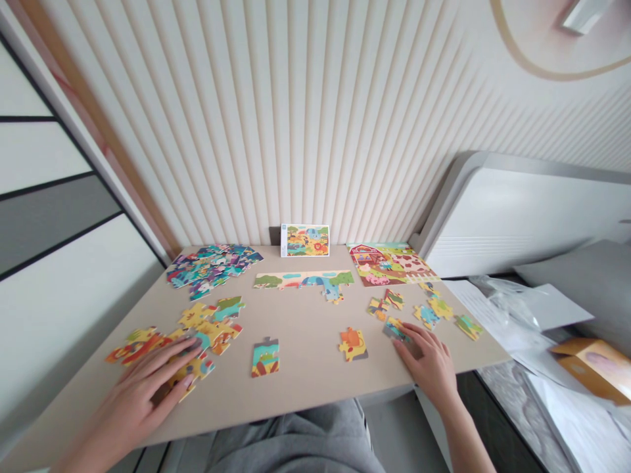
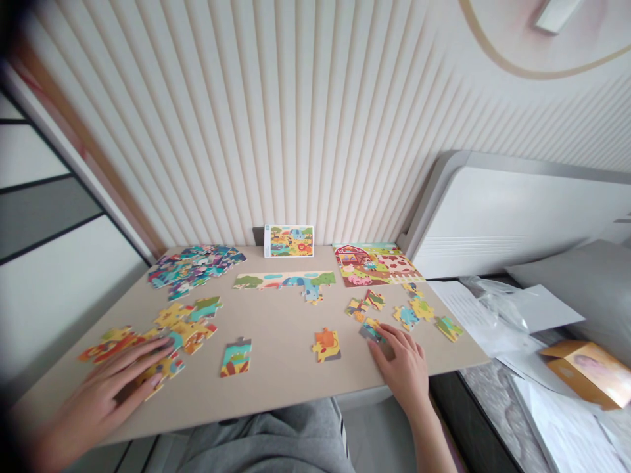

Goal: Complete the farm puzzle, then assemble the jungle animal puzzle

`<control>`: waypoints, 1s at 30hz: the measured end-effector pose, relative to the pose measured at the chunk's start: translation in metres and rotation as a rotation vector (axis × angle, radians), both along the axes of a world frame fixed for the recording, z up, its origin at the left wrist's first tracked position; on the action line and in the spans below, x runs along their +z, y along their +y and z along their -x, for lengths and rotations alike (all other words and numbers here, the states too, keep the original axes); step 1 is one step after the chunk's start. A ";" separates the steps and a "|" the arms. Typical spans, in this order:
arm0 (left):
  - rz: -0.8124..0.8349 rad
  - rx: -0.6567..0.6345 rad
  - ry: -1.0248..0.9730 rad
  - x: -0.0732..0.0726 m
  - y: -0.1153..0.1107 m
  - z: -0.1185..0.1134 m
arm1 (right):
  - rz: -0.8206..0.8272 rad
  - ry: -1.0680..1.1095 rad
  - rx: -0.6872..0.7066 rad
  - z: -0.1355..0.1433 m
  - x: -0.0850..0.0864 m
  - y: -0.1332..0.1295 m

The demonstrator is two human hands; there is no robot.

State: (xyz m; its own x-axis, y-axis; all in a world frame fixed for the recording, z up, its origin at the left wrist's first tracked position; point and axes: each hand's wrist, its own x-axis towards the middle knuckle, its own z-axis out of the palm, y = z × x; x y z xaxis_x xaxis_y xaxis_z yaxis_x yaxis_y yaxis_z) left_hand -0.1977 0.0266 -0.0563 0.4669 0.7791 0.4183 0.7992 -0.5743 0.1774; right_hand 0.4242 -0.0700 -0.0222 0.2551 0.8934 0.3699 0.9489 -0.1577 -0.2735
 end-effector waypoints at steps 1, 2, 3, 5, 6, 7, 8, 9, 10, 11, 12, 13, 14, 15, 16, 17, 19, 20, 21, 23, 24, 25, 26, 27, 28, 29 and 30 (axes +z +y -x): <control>-0.008 0.000 0.002 0.001 0.000 -0.001 | 0.003 0.000 -0.001 0.000 0.000 0.000; -0.015 0.002 0.001 0.002 -0.001 -0.002 | 0.005 0.000 -0.001 -0.001 0.000 0.000; -0.019 0.004 -0.003 0.003 -0.002 -0.003 | 0.004 0.000 -0.002 -0.001 -0.001 0.000; -0.025 0.005 -0.015 0.006 -0.003 -0.005 | -0.002 -0.002 -0.005 -0.002 -0.002 0.001; -0.028 0.005 -0.019 0.007 -0.004 -0.007 | -0.006 -0.002 -0.006 -0.003 -0.003 0.001; -0.029 0.004 -0.019 0.009 -0.004 -0.008 | -0.009 -0.003 -0.008 -0.004 -0.004 0.001; -0.032 0.005 -0.020 0.009 -0.005 -0.008 | -0.013 -0.005 -0.009 -0.005 -0.005 0.001; -0.037 0.008 -0.022 0.009 -0.006 -0.008 | -0.015 -0.006 -0.009 -0.005 -0.006 0.001; -0.042 0.013 -0.029 0.009 -0.007 -0.008 | -0.015 -0.006 -0.008 -0.006 -0.007 0.001; -0.044 0.017 -0.038 0.009 -0.008 -0.008 | -0.013 -0.005 -0.007 -0.007 -0.008 0.001; -0.044 0.021 -0.049 0.008 -0.009 -0.007 | -0.010 -0.004 -0.007 -0.007 -0.008 0.001; -0.045 0.026 -0.061 0.008 -0.009 -0.007 | -0.005 -0.003 -0.007 -0.008 -0.009 0.001; -0.046 0.032 -0.072 0.007 -0.010 -0.006 | 0.000 -0.003 -0.008 -0.009 -0.009 0.001; -0.050 0.042 -0.081 0.007 -0.010 -0.006 | 0.004 -0.003 -0.009 -0.010 -0.010 0.001; -0.059 0.057 -0.088 0.007 -0.010 -0.006 | 0.007 -0.004 -0.010 -0.011 -0.010 0.002; -0.073 0.080 -0.097 0.008 -0.010 -0.007 | 0.008 -0.005 -0.011 -0.011 -0.011 0.002; -0.100 0.133 -0.113 0.009 -0.008 -0.007 | 0.011 -0.009 -0.012 -0.013 -0.012 0.002; -0.106 0.156 -0.118 0.010 -0.008 -0.008 | 0.010 -0.011 -0.012 -0.013 -0.013 0.002; -0.107 0.176 -0.121 0.011 -0.007 -0.009 | 0.009 -0.014 -0.012 -0.014 -0.014 0.002; -0.099 0.198 -0.116 0.013 -0.008 -0.011 | 0.006 -0.021 -0.014 -0.015 -0.016 0.002; -0.096 0.203 -0.111 0.015 -0.008 -0.013 | 0.005 -0.024 -0.015 -0.016 -0.017 0.002; -0.096 0.208 -0.107 0.016 -0.009 -0.014 | 0.005 -0.027 -0.016 -0.017 -0.017 0.002; -0.096 0.208 -0.104 0.018 -0.010 -0.016 | 0.005 -0.029 -0.017 -0.017 -0.018 0.002; -0.095 0.203 -0.102 0.019 -0.012 -0.017 | 0.005 -0.029 -0.019 -0.018 -0.019 0.002; -0.091 0.197 -0.100 0.021 -0.013 -0.019 | 0.005 -0.028 -0.020 -0.019 -0.019 0.002; -0.085 0.191 -0.095 0.022 -0.013 -0.020 | 0.006 -0.029 -0.020 -0.019 -0.020 0.002; -0.080 0.186 -0.090 0.022 -0.014 -0.020 | 0.006 -0.029 -0.022 -0.020 -0.020 0.002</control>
State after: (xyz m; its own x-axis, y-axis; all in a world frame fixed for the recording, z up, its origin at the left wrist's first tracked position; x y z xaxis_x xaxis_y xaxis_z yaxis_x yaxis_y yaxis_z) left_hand -0.1773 0.0127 -0.0344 0.2763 0.8111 0.5155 0.8756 -0.4336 0.2128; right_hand 0.4438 -0.0678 -0.0421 0.2636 0.8898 0.3724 0.9527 -0.1798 -0.2449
